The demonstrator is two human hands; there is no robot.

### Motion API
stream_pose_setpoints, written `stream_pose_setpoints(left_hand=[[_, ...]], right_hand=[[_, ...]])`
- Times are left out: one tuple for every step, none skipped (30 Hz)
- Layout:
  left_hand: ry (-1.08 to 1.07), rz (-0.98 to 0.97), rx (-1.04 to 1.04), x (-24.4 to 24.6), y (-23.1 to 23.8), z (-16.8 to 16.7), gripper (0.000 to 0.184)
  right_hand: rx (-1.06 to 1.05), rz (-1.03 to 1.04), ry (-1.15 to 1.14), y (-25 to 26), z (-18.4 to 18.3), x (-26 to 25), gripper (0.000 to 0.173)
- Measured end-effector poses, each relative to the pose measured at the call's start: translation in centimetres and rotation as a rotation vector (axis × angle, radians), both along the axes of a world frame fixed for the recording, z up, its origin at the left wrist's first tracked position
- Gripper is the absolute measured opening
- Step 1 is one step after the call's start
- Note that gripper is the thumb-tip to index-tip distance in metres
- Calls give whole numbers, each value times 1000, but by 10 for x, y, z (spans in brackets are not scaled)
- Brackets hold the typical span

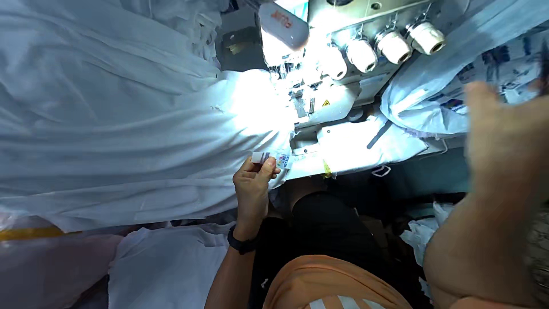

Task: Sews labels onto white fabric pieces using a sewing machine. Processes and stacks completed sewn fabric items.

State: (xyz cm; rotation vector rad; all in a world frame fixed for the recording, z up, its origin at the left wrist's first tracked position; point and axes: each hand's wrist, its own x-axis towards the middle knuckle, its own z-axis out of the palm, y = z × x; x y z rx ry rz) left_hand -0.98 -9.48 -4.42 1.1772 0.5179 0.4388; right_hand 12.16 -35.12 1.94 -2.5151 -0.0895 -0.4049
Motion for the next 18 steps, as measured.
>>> stream_pose_setpoints(left_hand=[[-7,18,-33,-1,-2,1,20],[-15,31,-59,-1,-5,0,21],[-25,39,-83,0,-7,0,22],[-37,42,-105,0,-10,0,23],[-47,41,-123,0,-12,0,24],[-54,37,-132,-1,-13,0,24],[-60,31,-139,-2,-13,-2,23],[-59,30,-140,-3,-11,-3,24],[-48,30,-138,-4,-9,-4,28],[-31,31,-143,-5,-5,-4,32],[-13,36,-168,-4,-2,-4,33],[-5,34,-215,-4,0,-3,33],[-6,0,-271,-3,2,-4,30],[-19,-68,-334,-4,5,-7,26],[-39,-157,-402,-4,7,-10,21],[-55,-245,-472,-4,8,-13,15],[-62,-323,-534,-3,10,-17,10],[-67,-396,-583,-3,11,-19,6]], right_hand=[[49,137,-101,23,-5,-24,49],[153,298,-170,46,-18,-42,32],[327,455,-119,67,-34,-56,22],[525,564,52,86,-50,-67,19],[726,605,254,101,-62,-74,17],[903,585,418,112,-70,-77,10],[1038,539,523,120,-74,-78,1],[1129,501,561,125,-76,-77,8],[1144,507,544,127,-76,-76,11],[1104,544,490,127,-75,-74,12],[1039,598,423,125,-75,-72,10],[979,648,365,124,-74,-71,9],[934,689,322,124,-73,-69,10],[898,724,294,124,-72,-68,11],[873,745,279,124,-71,-66,12],[867,752,279,124,-69,-65,10],[880,757,295,124,-66,-63,9],[904,763,326,125,-64,-60,9]])
